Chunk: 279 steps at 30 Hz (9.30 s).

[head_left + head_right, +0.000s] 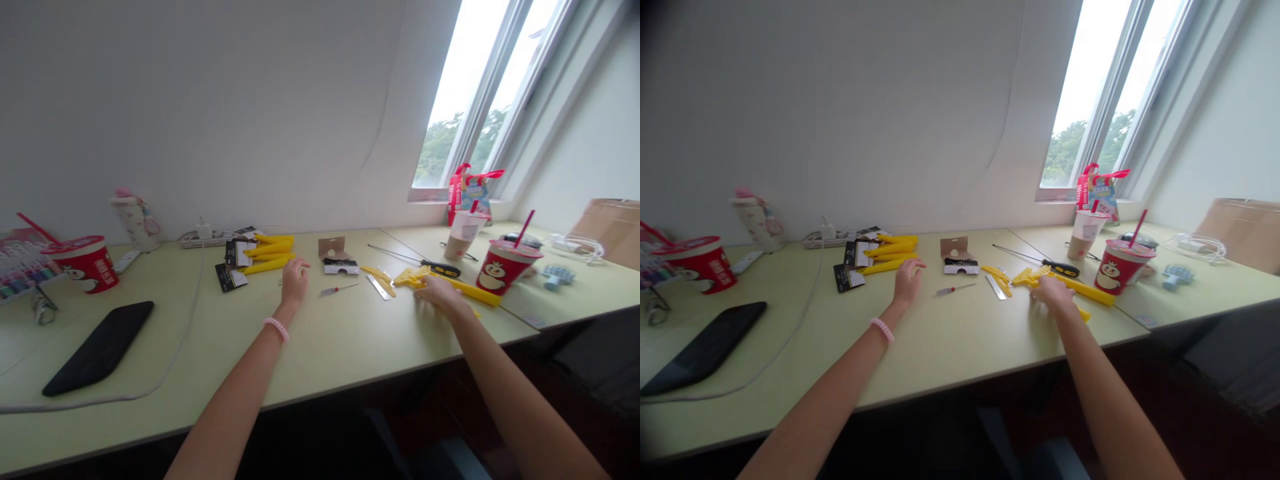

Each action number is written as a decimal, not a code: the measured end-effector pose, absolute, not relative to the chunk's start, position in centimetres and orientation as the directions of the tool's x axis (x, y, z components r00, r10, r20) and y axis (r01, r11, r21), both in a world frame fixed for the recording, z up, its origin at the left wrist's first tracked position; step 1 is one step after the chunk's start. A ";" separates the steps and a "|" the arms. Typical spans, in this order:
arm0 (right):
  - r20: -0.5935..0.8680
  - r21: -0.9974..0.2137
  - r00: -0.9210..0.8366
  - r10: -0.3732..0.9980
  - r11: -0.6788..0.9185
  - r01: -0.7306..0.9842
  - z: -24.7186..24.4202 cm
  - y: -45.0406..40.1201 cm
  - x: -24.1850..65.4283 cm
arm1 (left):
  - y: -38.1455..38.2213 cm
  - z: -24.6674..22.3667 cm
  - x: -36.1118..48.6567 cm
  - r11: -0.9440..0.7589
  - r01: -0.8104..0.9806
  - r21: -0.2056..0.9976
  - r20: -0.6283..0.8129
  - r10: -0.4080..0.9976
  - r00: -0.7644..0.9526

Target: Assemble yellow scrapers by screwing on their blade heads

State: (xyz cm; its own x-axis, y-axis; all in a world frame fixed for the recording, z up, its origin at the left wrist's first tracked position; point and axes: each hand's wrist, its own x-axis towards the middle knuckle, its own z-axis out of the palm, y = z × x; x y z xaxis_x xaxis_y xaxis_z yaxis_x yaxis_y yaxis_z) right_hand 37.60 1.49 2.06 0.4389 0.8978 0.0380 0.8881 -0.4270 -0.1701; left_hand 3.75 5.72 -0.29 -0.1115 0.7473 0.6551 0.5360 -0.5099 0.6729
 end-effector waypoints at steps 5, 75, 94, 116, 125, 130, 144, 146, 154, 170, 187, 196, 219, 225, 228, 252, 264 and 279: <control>0.253 -0.230 0.360 0.898 -0.306 0.924 1.5 0.4 37.7 | 3.8 -0.4 4.5 -0.522 0.346 0.780 0.597 0.787 -0.157; 0.070 -0.817 0.257 0.964 0.203 -0.539 1.8 6.2 22.4 | 2.1 -1.0 1.4 0.196 -0.258 0.946 -0.121 0.952 0.281; 0.163 -0.827 0.101 0.982 0.191 -0.528 0.7 3.8 18.8 | 0.7 -0.1 1.6 0.236 -0.148 0.961 -0.169 0.916 0.365; 0.325 -0.885 -0.063 0.944 0.280 -0.373 1.0 2.8 17.7 | 0.7 0.1 1.5 0.293 -0.210 0.933 -0.199 0.904 0.378; 0.370 -0.927 -0.126 0.920 0.375 0.017 -0.1 3.0 17.4 | 0.9 -0.4 1.9 0.078 -0.174 0.982 -0.017 0.945 0.326; 0.411 -0.880 -0.154 0.898 0.435 0.191 -0.4 3.2 17.3 | 0.9 -0.4 2.1 0.022 -0.155 0.988 0.027 0.951 0.307; 0.295 -0.898 -0.319 0.901 0.375 0.231 -0.1 2.7 17.4 | 1.2 -0.4 2.4 -0.037 -0.062 0.997 0.046 0.989 0.141; 0.302 -0.897 -0.304 0.903 0.378 0.231 0.1 2.6 17.4 | 1.5 -0.5 2.3 -0.048 -0.039 0.998 0.053 0.992 0.113; 0.311 -0.891 -0.279 0.908 0.381 0.246 0.1 2.7 17.3 | 2.0 -0.4 1.5 -0.166 0.014 0.986 0.166 0.976 -0.139; 0.064 -0.997 -0.355 0.933 0.077 0.024 0.0 2.3 17.1 | 2.1 -0.5 1.2 -0.284 -0.027 0.958 0.267 0.927 -0.264; -0.048 -0.998 -0.260 0.964 -0.058 -0.031 0.1 2.7 16.8 | 0.9 0.6 2.5 -0.046 -0.234 0.971 0.040 0.999 -0.029; 0.596 -0.585 0.210 0.775 0.239 0.775 -1.0 4.6 22.6 | 1.3 -0.2 2.4 -0.050 -0.180 0.982 0.031 0.993 -0.111; 0.306 -0.267 0.327 0.894 -0.249 0.931 -2.4 6.2 30.8 | 0.8 0.1 2.7 -0.034 -0.085 0.996 0.031 0.999 -0.034; 0.303 -0.284 0.420 0.855 -0.340 0.897 -2.3 6.3 30.9 | 0.6 0.2 2.8 -0.024 -0.088 0.996 0.022 0.999 -0.024; 0.280 -0.297 0.472 0.836 -0.392 0.871 -2.3 6.4 30.9 | 0.7 0.1 2.8 -0.023 -0.093 0.995 0.020 0.999 -0.028; 0.351 -0.905 0.653 0.671 0.064 0.420 -1.2 5.9 30.7 | 0.5 0.3 2.9 0.048 -0.145 0.988 -0.052 0.998 -0.027; 0.194 -0.828 0.105 0.975 0.220 -0.515 2.9 5.2 24.3 | 0.9 -0.1 2.8 0.001 -0.057 0.998 -0.003 1.000 -0.027; 0.103 -0.819 -0.045 0.994 0.059 -0.571 0.6 5.0 18.0 | 1.5 -0.6 2.9 -0.012 -0.093 0.996 0.009 1.000 -0.024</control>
State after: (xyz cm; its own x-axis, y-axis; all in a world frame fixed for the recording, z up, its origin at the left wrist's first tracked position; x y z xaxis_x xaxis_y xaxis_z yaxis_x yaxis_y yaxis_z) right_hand 17.99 5.01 0.60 -0.0445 0.9937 0.1031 -0.5714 0.0593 -0.8185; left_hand 2.90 1.49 -0.65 -0.0238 0.9997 0.0095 -0.0930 -0.0116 0.9956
